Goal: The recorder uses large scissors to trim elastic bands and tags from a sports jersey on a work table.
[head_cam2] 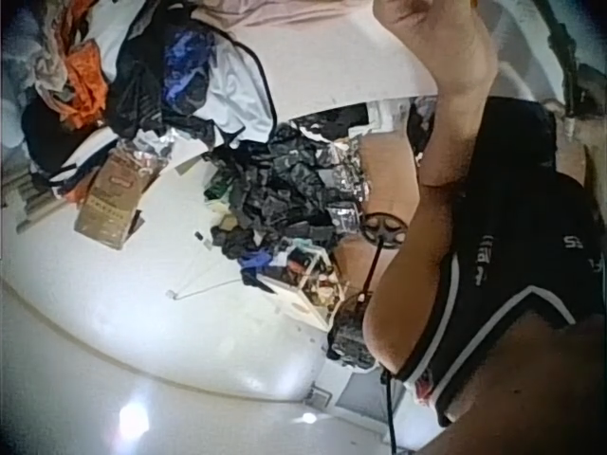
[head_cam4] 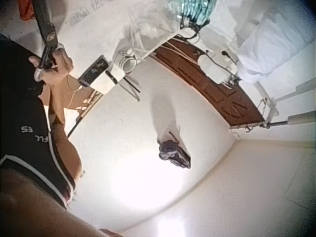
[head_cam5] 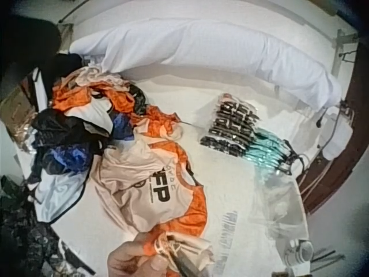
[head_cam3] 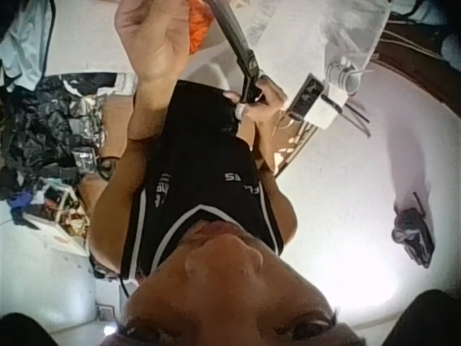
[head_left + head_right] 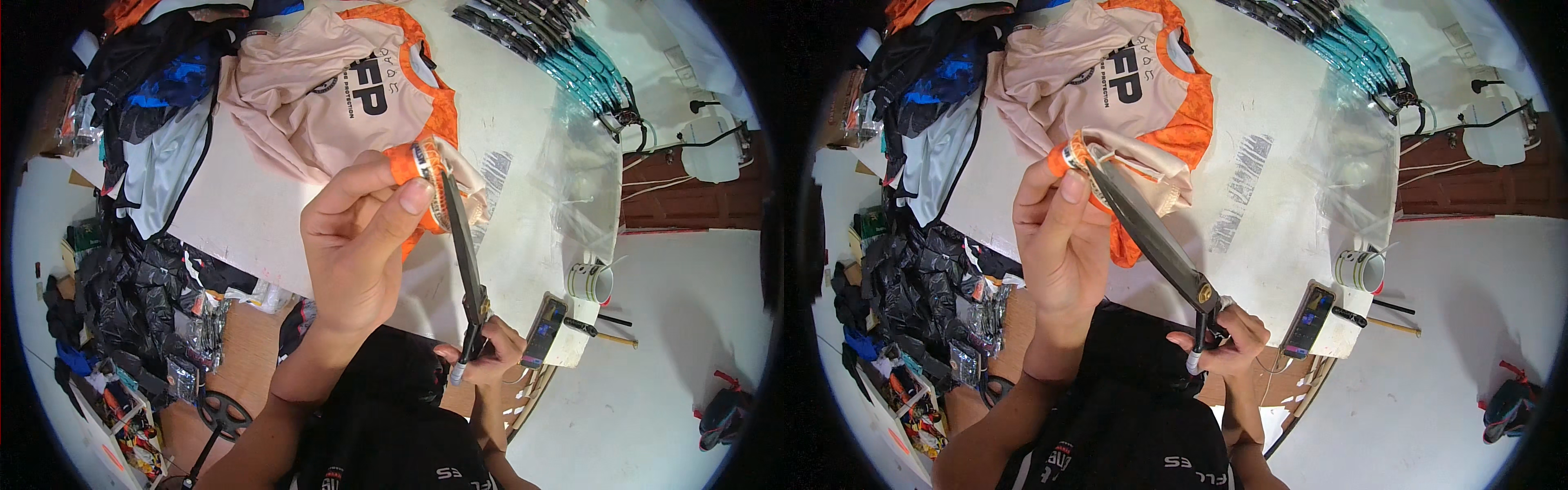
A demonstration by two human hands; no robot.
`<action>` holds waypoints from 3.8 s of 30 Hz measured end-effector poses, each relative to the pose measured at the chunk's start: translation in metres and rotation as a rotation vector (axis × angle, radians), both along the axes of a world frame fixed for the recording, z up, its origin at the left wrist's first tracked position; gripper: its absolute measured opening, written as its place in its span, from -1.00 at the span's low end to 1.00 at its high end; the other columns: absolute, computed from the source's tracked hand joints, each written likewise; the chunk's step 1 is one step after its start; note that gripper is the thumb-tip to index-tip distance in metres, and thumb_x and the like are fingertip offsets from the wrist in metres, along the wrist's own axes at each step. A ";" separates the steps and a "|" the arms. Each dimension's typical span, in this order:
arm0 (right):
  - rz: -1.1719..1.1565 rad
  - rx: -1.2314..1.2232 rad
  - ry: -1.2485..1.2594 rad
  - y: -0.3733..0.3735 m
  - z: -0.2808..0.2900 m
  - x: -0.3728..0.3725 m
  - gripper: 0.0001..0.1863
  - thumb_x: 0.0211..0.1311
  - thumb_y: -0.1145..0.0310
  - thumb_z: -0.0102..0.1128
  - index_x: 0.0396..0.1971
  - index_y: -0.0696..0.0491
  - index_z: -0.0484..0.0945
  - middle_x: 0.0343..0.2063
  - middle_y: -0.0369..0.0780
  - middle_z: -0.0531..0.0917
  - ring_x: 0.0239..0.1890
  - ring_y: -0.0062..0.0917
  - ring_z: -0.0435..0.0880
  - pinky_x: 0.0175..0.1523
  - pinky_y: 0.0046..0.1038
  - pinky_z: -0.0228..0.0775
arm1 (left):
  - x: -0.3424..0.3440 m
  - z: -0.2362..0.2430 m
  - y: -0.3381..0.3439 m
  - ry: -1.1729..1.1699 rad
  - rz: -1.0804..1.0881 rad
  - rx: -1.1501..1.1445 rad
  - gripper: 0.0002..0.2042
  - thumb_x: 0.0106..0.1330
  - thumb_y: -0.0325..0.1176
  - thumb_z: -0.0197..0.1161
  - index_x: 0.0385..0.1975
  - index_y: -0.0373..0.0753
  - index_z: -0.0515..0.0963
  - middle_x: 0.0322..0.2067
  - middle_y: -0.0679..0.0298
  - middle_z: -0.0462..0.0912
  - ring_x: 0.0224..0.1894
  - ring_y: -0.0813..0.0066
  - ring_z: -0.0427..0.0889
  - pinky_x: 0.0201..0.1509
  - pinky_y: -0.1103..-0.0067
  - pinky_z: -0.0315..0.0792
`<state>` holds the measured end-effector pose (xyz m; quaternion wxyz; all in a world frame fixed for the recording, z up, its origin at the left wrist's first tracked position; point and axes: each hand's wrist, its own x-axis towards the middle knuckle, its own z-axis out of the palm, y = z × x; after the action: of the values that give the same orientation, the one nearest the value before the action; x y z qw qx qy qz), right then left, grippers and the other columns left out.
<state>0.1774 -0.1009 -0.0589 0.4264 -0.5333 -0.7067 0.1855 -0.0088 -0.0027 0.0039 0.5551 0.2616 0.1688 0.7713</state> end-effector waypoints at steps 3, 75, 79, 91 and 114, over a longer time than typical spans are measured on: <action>0.020 0.026 0.021 -0.003 -0.008 0.001 -0.49 -0.45 0.10 0.59 -0.70 0.14 0.45 -0.83 -0.34 0.36 -0.80 -0.68 0.31 -0.67 -0.67 0.11 | 0.002 0.000 0.000 0.012 0.018 -0.016 -0.86 0.18 -0.65 0.13 -0.26 -0.39 0.50 -0.42 0.31 0.48 -0.37 0.68 0.42 -0.24 0.73 0.29; 0.177 -0.105 0.437 0.084 0.057 -0.025 -0.76 -0.16 0.58 0.33 -0.37 0.15 0.62 -0.30 -0.15 0.60 -0.23 -0.46 0.60 -0.10 -0.51 0.39 | 0.002 -0.035 -0.010 -0.149 -0.390 -0.187 -0.82 0.36 -0.44 -0.07 -0.09 -0.28 0.35 -0.12 0.22 0.51 -0.08 0.48 0.52 0.02 0.49 0.46; 0.261 -0.223 0.464 0.083 0.051 -0.025 -0.77 -0.17 0.61 0.32 -0.39 0.15 0.62 -0.36 -0.17 0.62 -0.27 -0.47 0.60 -0.14 -0.52 0.41 | 0.001 -0.040 -0.011 -0.066 -0.390 -0.201 -0.82 0.36 -0.42 -0.06 -0.10 -0.30 0.34 -0.18 0.22 0.52 -0.13 0.51 0.54 -0.01 0.54 0.45; 0.287 -0.365 0.622 0.073 0.049 -0.032 -0.82 -0.05 0.72 0.19 -0.38 0.22 0.54 -0.34 -0.16 0.53 -0.27 -0.53 0.55 -0.20 -0.56 0.43 | 0.007 -0.055 -0.016 -0.361 -0.483 -0.256 -0.79 0.35 -0.38 -0.08 -0.07 -0.24 0.36 -0.14 0.18 0.50 -0.09 0.33 0.52 -0.01 0.39 0.44; 0.091 -0.226 0.789 0.080 0.021 -0.026 -0.91 0.02 0.60 0.22 -0.42 0.19 0.55 -0.28 -0.24 0.49 -0.29 -0.63 0.49 -0.20 -0.63 0.35 | 0.011 -0.070 -0.013 -0.351 -0.487 -0.310 -0.80 0.36 -0.37 -0.10 -0.07 -0.19 0.33 -0.09 0.21 0.47 -0.02 0.39 0.48 0.06 0.42 0.38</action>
<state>0.1518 -0.0214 -0.0379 0.5947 -0.4331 -0.4870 0.4707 0.0019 -0.0153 -0.0658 0.7767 0.0699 0.1185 0.6146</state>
